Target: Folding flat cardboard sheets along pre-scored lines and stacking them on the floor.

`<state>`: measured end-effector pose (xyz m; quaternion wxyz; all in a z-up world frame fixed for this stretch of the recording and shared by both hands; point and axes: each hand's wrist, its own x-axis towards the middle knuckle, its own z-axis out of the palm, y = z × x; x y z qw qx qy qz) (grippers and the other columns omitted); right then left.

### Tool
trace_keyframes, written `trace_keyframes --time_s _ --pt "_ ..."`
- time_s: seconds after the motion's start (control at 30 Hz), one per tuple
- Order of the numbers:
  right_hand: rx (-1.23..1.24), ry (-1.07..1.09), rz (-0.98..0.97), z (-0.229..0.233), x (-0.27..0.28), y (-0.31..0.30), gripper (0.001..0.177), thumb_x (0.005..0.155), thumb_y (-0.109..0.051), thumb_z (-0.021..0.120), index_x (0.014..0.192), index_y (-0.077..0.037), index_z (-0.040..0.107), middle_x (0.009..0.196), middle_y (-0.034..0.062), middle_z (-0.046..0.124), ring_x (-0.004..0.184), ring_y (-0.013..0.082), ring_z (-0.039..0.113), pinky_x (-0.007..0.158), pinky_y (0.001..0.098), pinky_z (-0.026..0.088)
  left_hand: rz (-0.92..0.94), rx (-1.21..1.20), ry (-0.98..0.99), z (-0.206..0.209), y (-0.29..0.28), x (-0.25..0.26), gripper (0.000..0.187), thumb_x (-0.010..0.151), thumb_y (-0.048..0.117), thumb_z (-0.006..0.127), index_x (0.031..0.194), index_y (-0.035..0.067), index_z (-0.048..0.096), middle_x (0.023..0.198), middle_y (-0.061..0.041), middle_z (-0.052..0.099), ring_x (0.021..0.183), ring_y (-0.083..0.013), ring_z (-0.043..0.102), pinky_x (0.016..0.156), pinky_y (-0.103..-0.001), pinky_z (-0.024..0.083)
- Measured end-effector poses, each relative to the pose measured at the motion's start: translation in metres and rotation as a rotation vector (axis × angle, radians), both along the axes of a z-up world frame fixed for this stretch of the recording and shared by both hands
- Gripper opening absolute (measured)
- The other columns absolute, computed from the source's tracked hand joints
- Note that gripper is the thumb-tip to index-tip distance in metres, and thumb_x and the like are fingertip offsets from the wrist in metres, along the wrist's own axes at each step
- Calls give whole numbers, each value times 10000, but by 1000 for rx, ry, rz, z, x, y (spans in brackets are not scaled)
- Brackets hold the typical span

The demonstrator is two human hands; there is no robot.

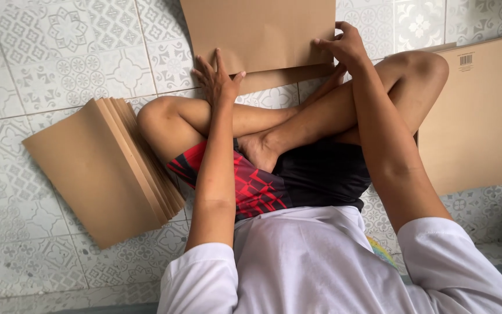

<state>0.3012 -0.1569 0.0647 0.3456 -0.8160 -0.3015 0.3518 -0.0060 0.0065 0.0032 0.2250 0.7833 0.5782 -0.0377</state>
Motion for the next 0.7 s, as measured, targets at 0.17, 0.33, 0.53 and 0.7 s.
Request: trace_keyframes --time_s 0.17,0.33,0.53,0.7 --pt "-17 -69 40 11 -20 -2 264 961 -251 795 1052 -16 716 931 131 703 827 211 732 716 285 624 66 -28 -133 3 14 -2 929 833 377 881 1588 358 341 1683 -200 2 1496 -619 20 1239 -610 239" --pt "40 -90 -132 16 -61 6 270 924 -298 798 1088 -98 719 949 58 713 840 167 715 824 319 551 220 67 -540 -16 20 1 905 907 331 790 1615 291 229 1684 -298 -80 1569 -519 -35 1210 -659 208" --pt "206 -11 -293 -34 -127 14 315 928 -293 828 897 -46 635 855 105 642 801 236 648 740 354 522 550 -524 -1036 26 -68 48 1139 872 455 734 1654 204 -56 1734 -182 -33 1585 -391 87 1253 -549 183" --pt "266 232 -207 -7 -173 19 288 969 -219 777 1100 12 664 1127 248 673 1097 394 689 979 491 529 746 -651 -1275 -4 -63 48 892 1025 105 636 1670 295 49 1474 -260 459 1031 -264 735 949 -383 617"
